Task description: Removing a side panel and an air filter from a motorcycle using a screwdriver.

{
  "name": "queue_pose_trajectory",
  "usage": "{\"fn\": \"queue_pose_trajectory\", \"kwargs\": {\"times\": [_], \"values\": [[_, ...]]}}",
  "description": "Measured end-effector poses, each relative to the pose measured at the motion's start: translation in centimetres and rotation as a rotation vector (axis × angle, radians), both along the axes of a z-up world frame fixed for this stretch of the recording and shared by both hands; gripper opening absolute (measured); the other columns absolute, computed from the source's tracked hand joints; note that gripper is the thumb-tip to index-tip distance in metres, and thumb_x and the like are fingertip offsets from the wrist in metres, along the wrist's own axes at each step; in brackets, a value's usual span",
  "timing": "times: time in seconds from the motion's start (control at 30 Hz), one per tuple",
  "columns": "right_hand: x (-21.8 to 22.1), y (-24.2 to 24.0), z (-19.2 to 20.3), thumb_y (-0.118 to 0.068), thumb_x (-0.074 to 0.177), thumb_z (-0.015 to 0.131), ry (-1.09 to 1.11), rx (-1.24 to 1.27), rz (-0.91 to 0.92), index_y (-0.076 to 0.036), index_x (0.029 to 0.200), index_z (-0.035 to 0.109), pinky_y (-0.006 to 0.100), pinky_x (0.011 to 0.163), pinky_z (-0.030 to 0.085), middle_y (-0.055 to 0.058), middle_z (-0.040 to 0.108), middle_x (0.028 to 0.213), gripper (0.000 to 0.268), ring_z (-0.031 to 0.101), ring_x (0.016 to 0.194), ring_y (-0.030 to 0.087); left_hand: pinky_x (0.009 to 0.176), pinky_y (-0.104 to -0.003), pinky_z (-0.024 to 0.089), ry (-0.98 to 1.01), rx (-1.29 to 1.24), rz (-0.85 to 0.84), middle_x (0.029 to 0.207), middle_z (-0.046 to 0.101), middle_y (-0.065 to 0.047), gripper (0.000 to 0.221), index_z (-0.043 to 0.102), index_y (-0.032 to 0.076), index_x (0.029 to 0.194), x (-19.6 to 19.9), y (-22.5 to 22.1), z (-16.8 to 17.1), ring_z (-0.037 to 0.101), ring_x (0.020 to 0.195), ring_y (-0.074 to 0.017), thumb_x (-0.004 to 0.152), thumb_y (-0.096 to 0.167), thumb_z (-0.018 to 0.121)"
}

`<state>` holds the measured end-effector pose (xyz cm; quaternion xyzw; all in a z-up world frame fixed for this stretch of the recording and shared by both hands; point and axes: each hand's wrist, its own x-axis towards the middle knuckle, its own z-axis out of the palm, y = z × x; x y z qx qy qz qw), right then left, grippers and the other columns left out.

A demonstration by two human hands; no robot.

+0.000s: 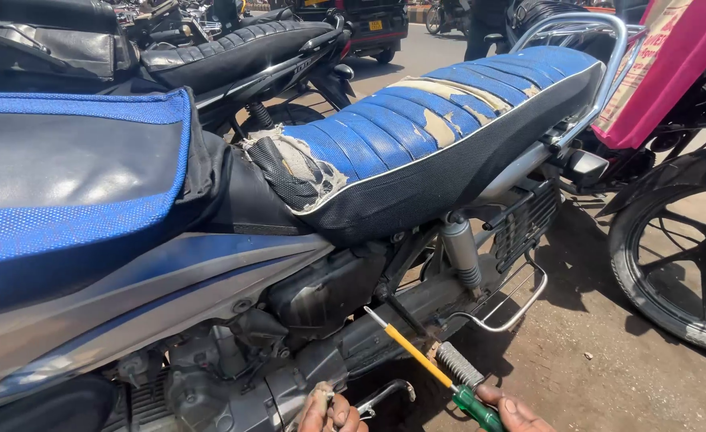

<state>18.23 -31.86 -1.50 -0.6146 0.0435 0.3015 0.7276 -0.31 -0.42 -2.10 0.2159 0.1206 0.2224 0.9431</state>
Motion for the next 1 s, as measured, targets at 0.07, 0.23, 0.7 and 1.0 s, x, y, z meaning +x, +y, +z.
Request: {"fn": "queue_pose_trajectory", "kwargs": {"times": [0.07,0.23,0.7,1.0], "values": [[1.2,-0.1,-3.7,-0.031,0.104,0.044,0.000,0.105,0.087,0.001,0.141,0.057,0.033,0.083,0.060,0.015,0.076,0.113,0.051,0.075,0.090,0.020,0.040,-0.034,0.032,0.035,-0.048,-0.027,0.065,0.052,-0.007,0.030,0.056,0.020,0.110,-0.8,0.3,0.7,0.038,0.043,-0.0182,0.103,0.035,0.031],[-7.5,3.8,2.8,-0.035,0.107,0.041,0.220,0.529,0.474,-0.013,0.155,0.043,0.042,0.089,0.061,0.021,0.065,0.123,0.052,0.070,0.104,0.027,0.046,-0.029,0.031,0.175,-0.162,0.252,0.080,0.058,-0.012,0.021,0.056,0.007,0.103,-4.5,-0.9,11.0,0.041,0.053,-0.0158,0.093,0.017,0.039],[-20.9,18.1,18.1,-0.007,0.098,0.055,-0.187,0.159,-0.068,0.015,0.130,0.060,0.042,0.069,0.064,0.031,0.072,0.101,0.040,0.075,0.087,0.033,0.045,-0.020,0.024,0.313,0.324,0.141,0.069,0.039,0.006,0.037,0.066,0.007,0.119,-4.6,3.2,19.2,0.029,0.053,-0.0030,0.104,0.036,0.049],[-21.9,19.4,18.9,-0.006,0.099,0.053,-0.250,0.079,-0.113,0.016,0.130,0.061,0.040,0.062,0.064,0.033,0.072,0.102,0.038,0.076,0.084,0.034,0.043,-0.020,0.022,0.272,0.355,0.223,0.063,0.037,0.009,0.033,0.070,0.002,0.109,-4.5,4.0,19.5,0.027,0.051,-0.0019,0.103,0.031,0.054]]}}
